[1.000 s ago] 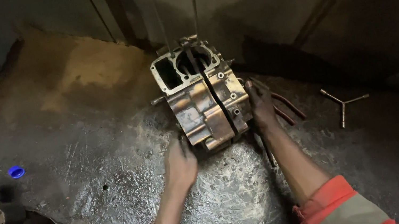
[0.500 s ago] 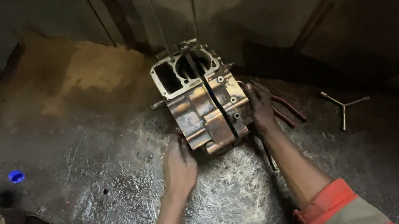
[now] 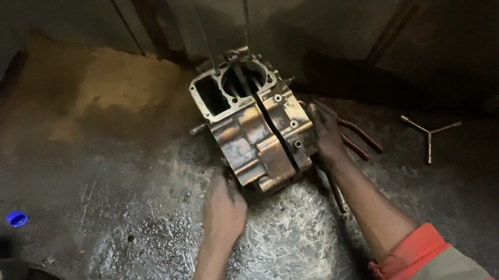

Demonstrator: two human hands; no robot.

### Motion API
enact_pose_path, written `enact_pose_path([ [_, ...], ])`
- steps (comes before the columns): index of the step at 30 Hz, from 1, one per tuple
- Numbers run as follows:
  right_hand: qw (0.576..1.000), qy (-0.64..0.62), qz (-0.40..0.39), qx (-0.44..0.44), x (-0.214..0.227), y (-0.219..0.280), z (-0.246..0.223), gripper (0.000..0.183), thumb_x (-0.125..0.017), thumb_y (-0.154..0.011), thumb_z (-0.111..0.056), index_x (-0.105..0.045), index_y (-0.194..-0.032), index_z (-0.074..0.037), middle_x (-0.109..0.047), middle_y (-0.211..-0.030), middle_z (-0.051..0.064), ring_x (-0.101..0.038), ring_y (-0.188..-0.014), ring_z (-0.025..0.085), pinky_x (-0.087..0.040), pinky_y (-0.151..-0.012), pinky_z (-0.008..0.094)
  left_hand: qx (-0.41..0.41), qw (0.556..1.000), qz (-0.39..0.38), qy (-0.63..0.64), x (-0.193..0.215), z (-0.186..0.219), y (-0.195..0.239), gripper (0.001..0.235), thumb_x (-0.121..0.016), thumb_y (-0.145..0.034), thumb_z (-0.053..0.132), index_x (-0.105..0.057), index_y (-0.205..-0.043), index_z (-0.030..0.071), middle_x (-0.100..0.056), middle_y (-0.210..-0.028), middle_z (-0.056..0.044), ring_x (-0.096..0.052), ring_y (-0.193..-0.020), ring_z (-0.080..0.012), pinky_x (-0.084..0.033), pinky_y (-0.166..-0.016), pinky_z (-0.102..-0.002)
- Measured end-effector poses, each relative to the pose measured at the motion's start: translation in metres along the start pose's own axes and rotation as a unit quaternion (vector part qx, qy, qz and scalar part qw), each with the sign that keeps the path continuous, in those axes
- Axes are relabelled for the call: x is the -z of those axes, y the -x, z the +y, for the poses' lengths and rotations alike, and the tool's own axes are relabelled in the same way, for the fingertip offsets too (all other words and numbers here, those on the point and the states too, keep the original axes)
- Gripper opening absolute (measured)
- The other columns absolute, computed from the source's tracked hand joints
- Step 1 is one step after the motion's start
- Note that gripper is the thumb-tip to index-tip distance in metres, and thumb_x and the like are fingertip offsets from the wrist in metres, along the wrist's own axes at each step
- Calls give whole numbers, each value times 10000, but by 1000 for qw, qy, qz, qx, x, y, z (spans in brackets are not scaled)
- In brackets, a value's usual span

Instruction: Disassembling and inspecting motorcycle engine crankcase components and gear assemblies on a workbench.

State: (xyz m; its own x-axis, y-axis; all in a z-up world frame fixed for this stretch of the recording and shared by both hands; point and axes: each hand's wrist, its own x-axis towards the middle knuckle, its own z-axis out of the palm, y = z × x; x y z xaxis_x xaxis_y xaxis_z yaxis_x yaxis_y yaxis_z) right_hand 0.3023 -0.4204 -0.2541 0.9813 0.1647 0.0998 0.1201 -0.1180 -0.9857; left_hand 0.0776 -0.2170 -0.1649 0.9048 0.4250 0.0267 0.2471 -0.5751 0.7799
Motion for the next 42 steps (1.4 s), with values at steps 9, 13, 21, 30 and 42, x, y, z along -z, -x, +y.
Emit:
enact_pose_path([
  [9, 1000, -30, 5, 8, -7, 13, -34, 370, -511, -1103, -356, -748, -1134, -73, -705, -1114, 75, -616, -1090, 208, -419, -1084, 386, 83, 995, 46, 19, -16, 6, -3, 344, -481, -936, 172, -718, -908, -76, -685, -942, -326, -640, -1032, -497, -496, -854, -571],
  [13, 999, -49, 2, -3, -10, 9, -33, 413, -524, -1091, -415, -750, -1165, -77, -714, -1122, 73, -636, -1069, 205, -432, -1082, 393, 187, 982, -26, 8, -8, 1, -7, 404, -504, -951, 273, -741, -973, -52, -715, -1032, -294, -651, -1141, -445, -496, -953, -545],
  [21, 997, -57, -5, 52, -17, 14, -41, 358, -508, -1102, -342, -764, -1095, -90, -709, -1028, 17, -620, -986, 163, -446, -1039, 362, 68, 994, -60, 58, -19, -27, -9, 442, -415, -1017, 201, -581, -1290, -104, -595, -1299, -362, -505, -1320, -493, -366, -1152, -568],
  [30, 996, -32, 3, 85, -5, 9, -24, 392, -511, -1110, -308, -757, -1073, -5, -707, -1012, 113, -619, -995, 226, -426, -1070, 393, 17, 997, -22, 68, -6, -4, -3, 402, -350, -1060, 187, -591, -1246, -75, -637, -1157, -358, -576, -1197, -510, -453, -996, -585],
  [42, 996, -24, -11, 80, -15, 14, -47, 357, -499, -1118, -301, -760, -1055, -65, -686, -988, 41, -615, -980, 179, -442, -1048, 365, 243, 962, -105, 68, 44, 58, 0, 666, -333, -1035, 537, -648, -1343, 39, -645, -1352, -236, -535, -1365, -387, -405, -1127, -532],
])
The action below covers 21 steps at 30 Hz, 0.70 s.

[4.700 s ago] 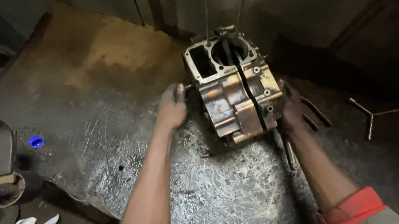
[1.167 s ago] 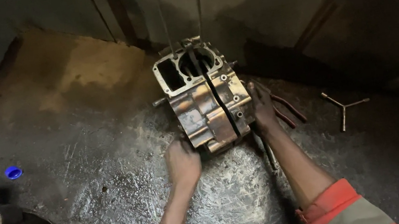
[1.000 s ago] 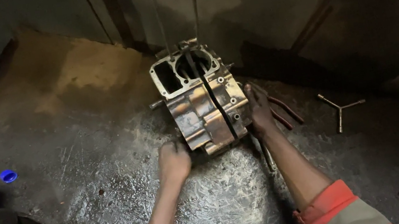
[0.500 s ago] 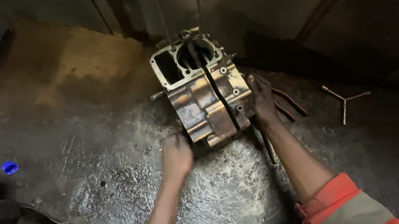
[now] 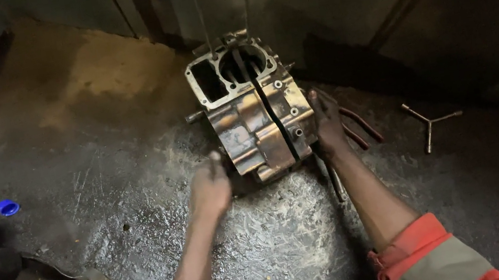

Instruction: Disassembling and inspecting motorcycle engine crankcase components and gear assemblies on a workbench.

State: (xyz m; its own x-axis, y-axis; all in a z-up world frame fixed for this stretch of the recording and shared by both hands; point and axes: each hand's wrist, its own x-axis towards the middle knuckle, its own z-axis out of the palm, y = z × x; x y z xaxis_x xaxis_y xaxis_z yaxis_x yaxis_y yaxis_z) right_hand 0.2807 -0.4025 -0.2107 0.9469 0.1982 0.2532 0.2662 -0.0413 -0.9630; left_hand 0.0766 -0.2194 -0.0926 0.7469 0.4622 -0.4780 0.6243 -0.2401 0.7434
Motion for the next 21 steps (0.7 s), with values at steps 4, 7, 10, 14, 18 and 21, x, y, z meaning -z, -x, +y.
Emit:
enact_pose_path([
  [4, 1000, 11, 7, -4, 14, -1, 19, 373, -497, -1121, -325, -745, -1064, -53, -681, -997, 59, -606, -972, 198, -430, -1062, 385, -87, 993, 72, 22, 19, 6, -32, 611, -365, -1060, 458, -543, -1397, -19, -556, -1402, -290, -453, -1400, -433, -320, -1162, -569],
  [7, 1000, 17, 13, -4, 10, 6, 21, 363, -519, -1117, -334, -729, -1118, -39, -684, -1030, 128, -618, -1016, 242, -419, -1070, 442, -208, 960, 182, 53, 35, 6, -59, 589, -413, -1097, 341, -386, -1477, -108, -424, -1477, -374, -331, -1452, -504, -194, -1213, -625],
  [10, 1000, 22, 15, 1, 4, 10, 3, 305, -537, -1112, -294, -735, -1085, -64, -689, -980, 75, -608, -977, 196, -438, -1054, 383, -253, 960, 115, -42, 44, 12, -80, 451, -427, -1072, 264, -535, -1383, -45, -575, -1341, -326, -469, -1342, -509, -304, -1154, -638],
  [14, 999, 25, 13, -16, 12, 5, 11, 349, -543, -1109, -318, -721, -1126, -18, -690, -1033, 162, -624, -1003, 249, -438, -1056, 416, -230, 958, 120, -124, 36, 3, -123, 359, -532, -975, 216, -672, -1262, 51, -689, -1198, -236, -592, -1225, -460, -415, -1040, -675],
  [18, 999, 19, 30, -13, 18, 5, 32, 294, -548, -1100, -309, -733, -1083, -80, -701, -1008, 68, -624, -985, 178, -454, -1040, 370, -251, 947, 150, -132, 32, 8, -108, 329, -557, -984, 166, -679, -1211, -37, -676, -1142, -316, -604, -1164, -504, -478, -993, -636],
  [21, 999, 10, 32, -19, 11, 14, 4, 327, -534, -1109, -315, -746, -1097, -66, -705, -1016, 69, -623, -1000, 164, -454, -1039, 356, -276, 935, 161, -155, 31, 2, -109, 325, -535, -1007, 170, -668, -1205, -51, -657, -1155, -315, -592, -1154, -512, -479, -998, -615],
])
